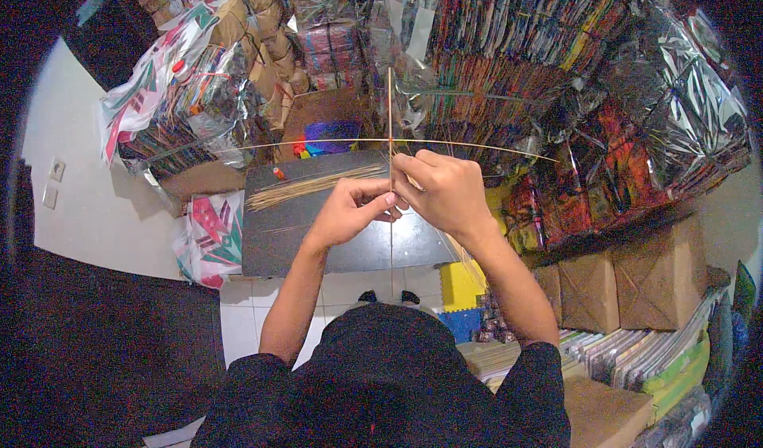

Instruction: The person sits on the floor at a low table and assembles thin bamboo sticks into cross-shaped frames. They align the sticks, tie them together at the intersection with a small piece of string, and then bend the sticks to form a curved structure. The person repeats this process with multiple sets of sticks throughout the video.

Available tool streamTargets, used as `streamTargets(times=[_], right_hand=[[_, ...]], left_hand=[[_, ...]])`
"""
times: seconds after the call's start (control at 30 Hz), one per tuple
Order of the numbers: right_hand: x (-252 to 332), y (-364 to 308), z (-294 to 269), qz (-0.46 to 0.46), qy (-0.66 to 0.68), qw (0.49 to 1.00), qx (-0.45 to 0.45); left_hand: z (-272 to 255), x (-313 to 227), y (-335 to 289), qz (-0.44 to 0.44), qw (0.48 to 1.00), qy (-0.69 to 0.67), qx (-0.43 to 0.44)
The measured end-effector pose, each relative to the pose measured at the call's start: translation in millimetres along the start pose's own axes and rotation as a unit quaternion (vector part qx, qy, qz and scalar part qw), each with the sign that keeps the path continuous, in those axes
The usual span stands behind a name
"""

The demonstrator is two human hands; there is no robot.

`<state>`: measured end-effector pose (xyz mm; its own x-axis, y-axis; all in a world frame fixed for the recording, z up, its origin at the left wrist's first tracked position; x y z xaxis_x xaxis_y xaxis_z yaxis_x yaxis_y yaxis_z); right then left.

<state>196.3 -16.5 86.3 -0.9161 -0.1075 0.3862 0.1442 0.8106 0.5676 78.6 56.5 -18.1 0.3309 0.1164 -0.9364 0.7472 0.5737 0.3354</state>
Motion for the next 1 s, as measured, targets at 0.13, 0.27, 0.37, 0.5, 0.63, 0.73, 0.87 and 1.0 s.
streamTargets(times=[0.13, 0.27, 0.37, 0.5, 0.63, 0.73, 0.87, 1.0], right_hand=[[-2, -2, 2, 0.002, 0.008, 1.0, -0.005], [-2, -5, 3, 0.008, 0.011, 1.0, 0.001], [-1, -6, 4, 0.007, 0.005, 1.0, 0.023], [-6, -10, 8, 0.009, -0.005, 1.0, 0.024], [-10, -17, 3, 0.032, -0.007, 0.999, 0.02], [-19, -25, 0, 0.059, -0.004, 0.998, 0.017], [-20, -31, -5, 0.023, -0.02, 0.999, -0.028], [-26, -35, 8, 0.028, -0.007, 1.0, -0.01]], left_hand=[[1, -3, -1, 0.011, 1.0, -0.004, 0.0], [1, -3, -2, 0.014, 1.0, 0.0, 0.004], [2, -3, -3, 0.007, 1.0, 0.012, 0.013], [0, -2, -5, 0.0, 1.0, 0.011, -0.008], [-19, 1, -18, -0.008, 0.998, 0.029, -0.064], [-36, 3, -34, -0.017, 0.994, 0.032, -0.104], [-45, 1, -51, -0.018, 0.99, 0.059, -0.124], [-40, -3, -68, -0.018, 0.987, 0.074, -0.138]])
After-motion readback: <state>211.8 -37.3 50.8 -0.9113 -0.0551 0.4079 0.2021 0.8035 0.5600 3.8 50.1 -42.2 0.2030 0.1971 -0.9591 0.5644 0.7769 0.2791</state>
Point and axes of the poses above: each hand's wrist, its own y-axis towards the middle knuckle, its own z-axis out of the palm, x = y × z, the point moved 6 cm from there along y, towards the middle knuckle, and after that the axes turned 15 degrees about z, right-handed, at the moved point
